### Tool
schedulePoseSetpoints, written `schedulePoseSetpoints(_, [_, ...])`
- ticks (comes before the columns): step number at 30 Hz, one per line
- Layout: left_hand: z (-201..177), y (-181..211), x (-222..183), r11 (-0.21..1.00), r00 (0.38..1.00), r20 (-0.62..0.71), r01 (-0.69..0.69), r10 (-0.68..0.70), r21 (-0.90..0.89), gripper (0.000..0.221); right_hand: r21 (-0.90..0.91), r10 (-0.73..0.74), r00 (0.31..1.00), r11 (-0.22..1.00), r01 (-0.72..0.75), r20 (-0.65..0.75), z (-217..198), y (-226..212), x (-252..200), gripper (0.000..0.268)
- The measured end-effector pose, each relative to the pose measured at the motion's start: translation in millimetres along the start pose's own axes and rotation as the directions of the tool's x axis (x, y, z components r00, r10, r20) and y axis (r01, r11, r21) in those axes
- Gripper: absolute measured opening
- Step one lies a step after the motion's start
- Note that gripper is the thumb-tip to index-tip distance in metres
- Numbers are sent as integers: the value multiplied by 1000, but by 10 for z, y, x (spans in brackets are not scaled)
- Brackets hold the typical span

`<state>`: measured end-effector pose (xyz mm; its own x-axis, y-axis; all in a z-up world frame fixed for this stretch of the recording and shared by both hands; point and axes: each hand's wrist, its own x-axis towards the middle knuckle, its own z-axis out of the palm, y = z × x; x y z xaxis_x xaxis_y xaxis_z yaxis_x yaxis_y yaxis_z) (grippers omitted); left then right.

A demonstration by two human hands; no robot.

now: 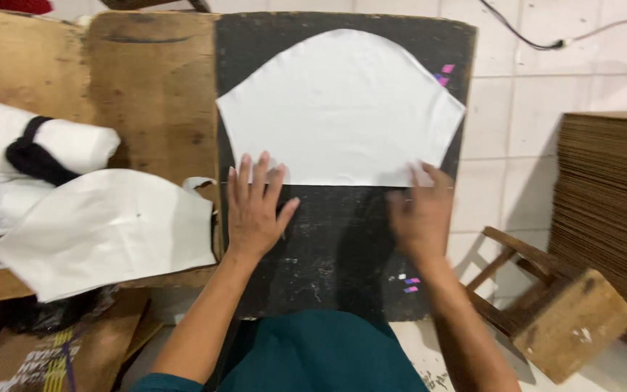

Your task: Align and smooth white fabric pieces onto printing boards and stack the boards for processing.

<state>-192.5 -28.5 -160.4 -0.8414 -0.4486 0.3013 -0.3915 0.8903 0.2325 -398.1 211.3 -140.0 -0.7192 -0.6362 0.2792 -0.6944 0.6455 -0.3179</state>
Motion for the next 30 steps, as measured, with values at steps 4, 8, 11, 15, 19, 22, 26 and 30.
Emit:
schedulePoseSetpoints(4, [-67, 126, -57, 994, 930, 366, 67, -32, -84, 76, -118, 41, 907, 993, 10, 419, 31, -189, -152, 83])
schedulePoseSetpoints(8, [-184, -237, -154, 918, 797, 475, 392, -374, 64, 93, -266, 391, 828, 915, -303, 401, -233, 52, 8, 84])
schedulePoseSetpoints(11, [-233, -271, -1, 926, 863, 344, 372, -369, 60, 96, -106, 290, 889, 957, -270, 354, -206, 118, 223, 80])
schedulePoseSetpoints(15, [232, 56, 402, 965, 959, 235, 203, -161, -167, 83, 23, -42, 919, 999, 36, 391, 475, 152, 576, 82])
schedulePoseSetpoints(19, [613, 154, 749, 986, 967, 253, 14, 29, -167, 81, -16, -180, 938, 981, 193, 296, 629, 255, 964, 75])
schedulePoseSetpoints(22, [810, -165, 906, 995, 983, 182, 21, -3, -98, 84, -32, -101, 952, 993, 115, 290, 558, 376, 1043, 81])
schedulePoseSetpoints(26, [416, -686, 942, 973, 966, 127, 213, -224, 93, 78, -59, 4, 951, 998, 15, 309, 477, 354, 1043, 82])
schedulePoseSetpoints(30, [317, -758, 697, 938, 933, 100, 342, -346, 59, 83, -101, 11, 955, 995, 20, 296, 489, 354, 1027, 83])
